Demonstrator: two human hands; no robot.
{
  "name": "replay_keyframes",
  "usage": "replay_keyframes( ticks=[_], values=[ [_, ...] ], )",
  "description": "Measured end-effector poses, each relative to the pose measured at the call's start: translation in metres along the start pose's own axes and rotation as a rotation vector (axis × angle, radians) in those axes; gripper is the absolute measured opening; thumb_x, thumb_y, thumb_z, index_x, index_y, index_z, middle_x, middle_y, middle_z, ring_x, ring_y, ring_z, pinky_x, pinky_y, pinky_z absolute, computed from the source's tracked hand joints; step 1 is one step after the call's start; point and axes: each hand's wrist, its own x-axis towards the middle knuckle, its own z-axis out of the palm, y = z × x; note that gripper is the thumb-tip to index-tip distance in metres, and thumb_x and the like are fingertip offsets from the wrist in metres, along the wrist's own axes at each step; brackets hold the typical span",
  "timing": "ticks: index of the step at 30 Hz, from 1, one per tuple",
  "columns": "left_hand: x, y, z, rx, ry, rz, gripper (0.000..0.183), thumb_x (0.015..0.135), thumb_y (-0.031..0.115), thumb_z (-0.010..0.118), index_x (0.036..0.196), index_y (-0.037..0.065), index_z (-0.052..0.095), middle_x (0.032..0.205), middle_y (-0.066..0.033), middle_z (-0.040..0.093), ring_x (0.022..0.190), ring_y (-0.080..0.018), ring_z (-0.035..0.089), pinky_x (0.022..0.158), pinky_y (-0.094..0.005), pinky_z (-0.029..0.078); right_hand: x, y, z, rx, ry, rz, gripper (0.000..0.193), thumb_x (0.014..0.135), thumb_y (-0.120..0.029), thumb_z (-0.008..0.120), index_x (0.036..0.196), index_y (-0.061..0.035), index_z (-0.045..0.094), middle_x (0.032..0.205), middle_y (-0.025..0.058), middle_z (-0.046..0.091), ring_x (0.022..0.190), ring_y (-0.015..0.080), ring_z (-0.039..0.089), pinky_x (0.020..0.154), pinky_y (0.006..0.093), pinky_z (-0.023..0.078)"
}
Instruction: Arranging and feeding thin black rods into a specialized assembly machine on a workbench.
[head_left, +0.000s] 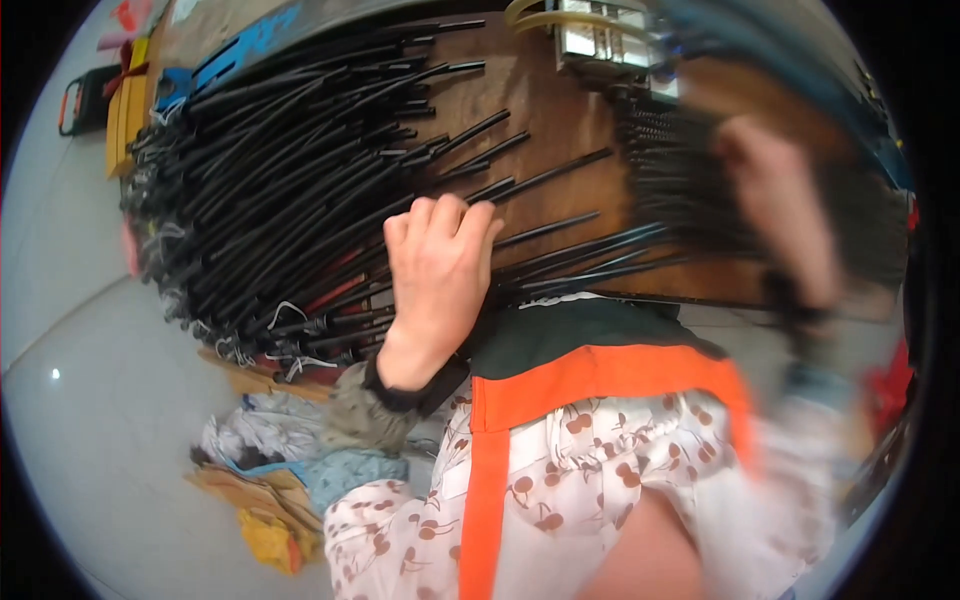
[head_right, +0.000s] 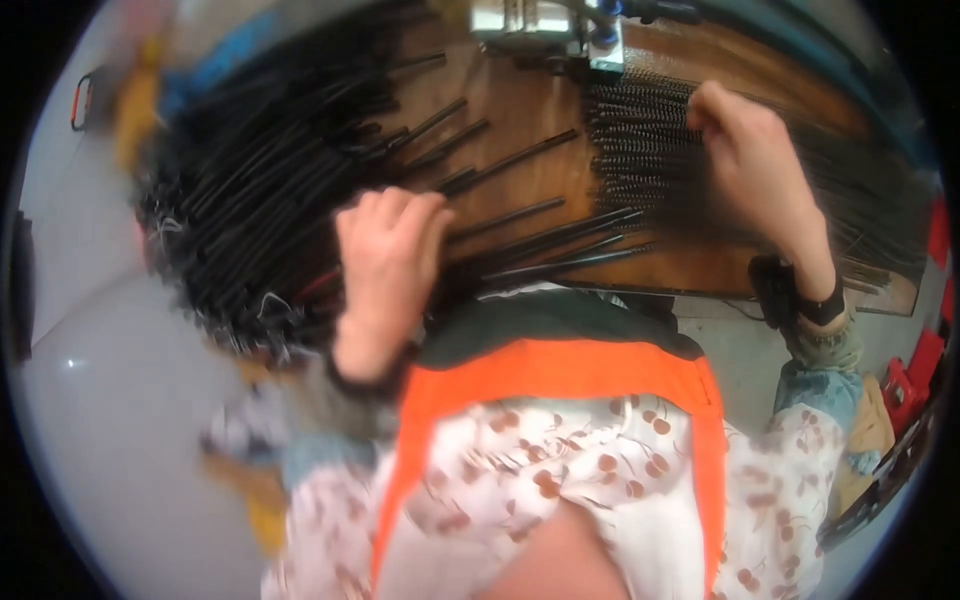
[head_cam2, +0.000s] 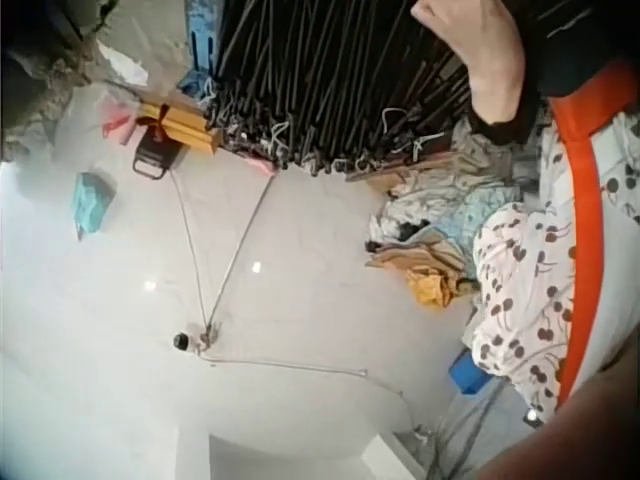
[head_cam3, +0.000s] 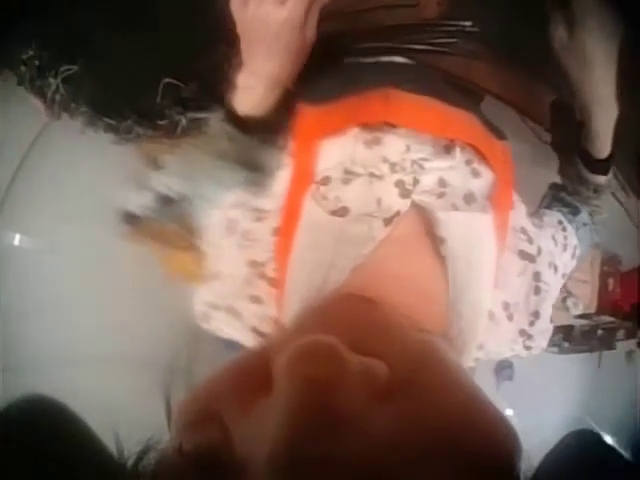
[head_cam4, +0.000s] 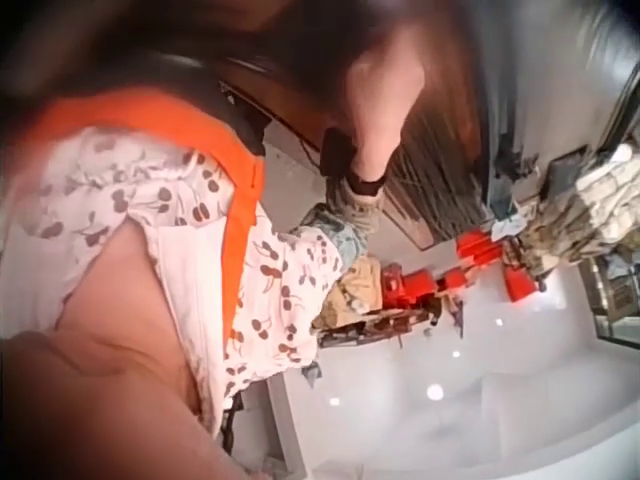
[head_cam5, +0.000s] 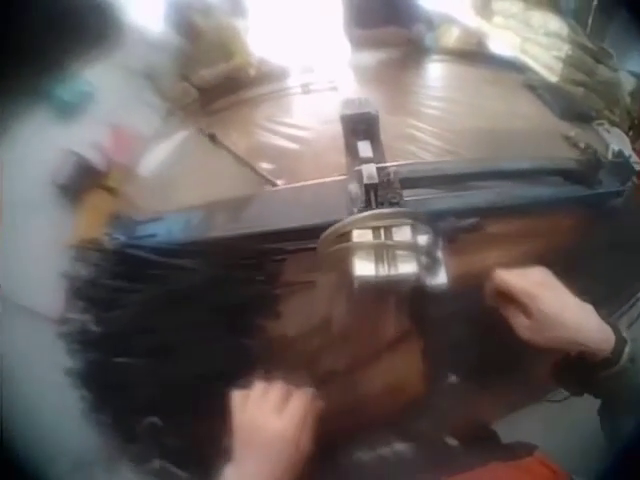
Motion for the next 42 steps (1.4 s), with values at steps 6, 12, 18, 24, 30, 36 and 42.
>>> replay_keyframes(
  ticks=[6, 12, 18, 24, 30, 36, 42],
  values=[
    [0.018, 0.005, 0.045, 0.185, -0.015, -0.032, 0.011, 0.079, 0.021, 0.068, 0.086, 0.015, 0.063, 0.089, -0.0027, 0.055, 0.091, -0.0230, 0.052, 0.077, -0.0394, 0.037, -0.005, -0.045, 0.032, 0.310, -0.309, -0.120, 0.020, 0.091, -0.005, 0.055, 0.109, 0.0002, 0.061, 0.092, 0.0182, 0.066, 0.082, 0.0315, 0.064, 0.074, 0.0376, 0.050],
    [0.007, 0.009, 0.051, 0.202, -0.028, -0.075, 0.018, 0.079, 0.021, 0.068, 0.092, 0.013, 0.058, 0.091, -0.0061, 0.054, 0.089, -0.0252, 0.052, 0.071, -0.0413, 0.039, 0.002, -0.044, 0.073, 0.255, -0.024, -0.010, 0.027, 0.098, -0.014, 0.055, 0.120, -0.0015, 0.064, 0.087, 0.0156, 0.068, 0.075, 0.0235, 0.064, 0.070, 0.0343, 0.050],
    [0.003, 0.018, 0.028, -0.060, 0.061, -0.016, 0.018, 0.077, 0.008, 0.059, 0.094, 0.014, 0.058, 0.081, -0.0048, 0.057, 0.077, -0.0238, 0.060, 0.066, -0.0377, 0.045, -0.007, -0.042, 0.068, 0.597, -0.061, 0.180, 0.031, 0.102, -0.020, 0.053, 0.124, -0.0019, 0.065, 0.077, -0.0023, 0.058, 0.072, 0.0062, 0.052, 0.067, 0.0213, 0.043],
    [0.004, 0.025, 0.015, -0.171, -0.060, 0.046, 0.021, 0.076, 0.006, 0.058, 0.096, 0.013, 0.060, 0.084, -0.0078, 0.060, 0.081, -0.0265, 0.063, 0.067, -0.0391, 0.053, -0.012, -0.046, 0.047, 0.579, -0.120, 0.096, 0.032, 0.102, -0.013, 0.051, 0.129, -0.0008, 0.062, 0.094, 0.0071, 0.068, 0.079, 0.0143, 0.059, 0.072, 0.0263, 0.047],
    [0.037, 0.048, -0.020, -0.156, -0.314, 0.168, 0.017, 0.078, 0.008, 0.060, 0.094, 0.011, 0.062, 0.082, -0.0103, 0.063, 0.076, -0.0279, 0.066, 0.064, -0.0385, 0.054, -0.012, -0.048, 0.016, 0.156, -0.198, -0.410, 0.051, 0.079, 0.011, 0.050, 0.128, 0.0011, 0.059, 0.102, 0.0192, 0.064, 0.092, 0.0326, 0.062, 0.082, 0.0380, 0.050],
    [0.076, 0.094, -0.053, -0.055, -0.089, 0.490, 0.022, 0.081, 0.004, 0.062, 0.100, 0.012, 0.067, 0.077, -0.0082, 0.060, 0.067, -0.0272, 0.063, 0.056, -0.0376, 0.053, -0.063, 0.027, 0.006, -0.087, 0.287, -0.508, 0.062, 0.076, -0.015, 0.080, 0.132, -0.0028, 0.056, 0.125, 0.0183, 0.061, 0.121, 0.0382, 0.054, 0.099, 0.0438, 0.047],
    [0.137, 0.138, -0.096, 0.175, 0.025, 0.612, 0.042, 0.083, -0.004, 0.061, 0.123, 0.008, 0.064, 0.076, -0.0140, 0.050, 0.068, -0.0333, 0.056, 0.060, -0.0437, 0.046, -0.118, 0.145, -0.026, -0.050, 0.800, -0.026, 0.048, 0.087, -0.034, 0.074, 0.127, -0.0113, 0.062, 0.102, 0.0128, 0.072, 0.074, 0.0236, 0.073, 0.059, 0.0333, 0.056]
  ],
)
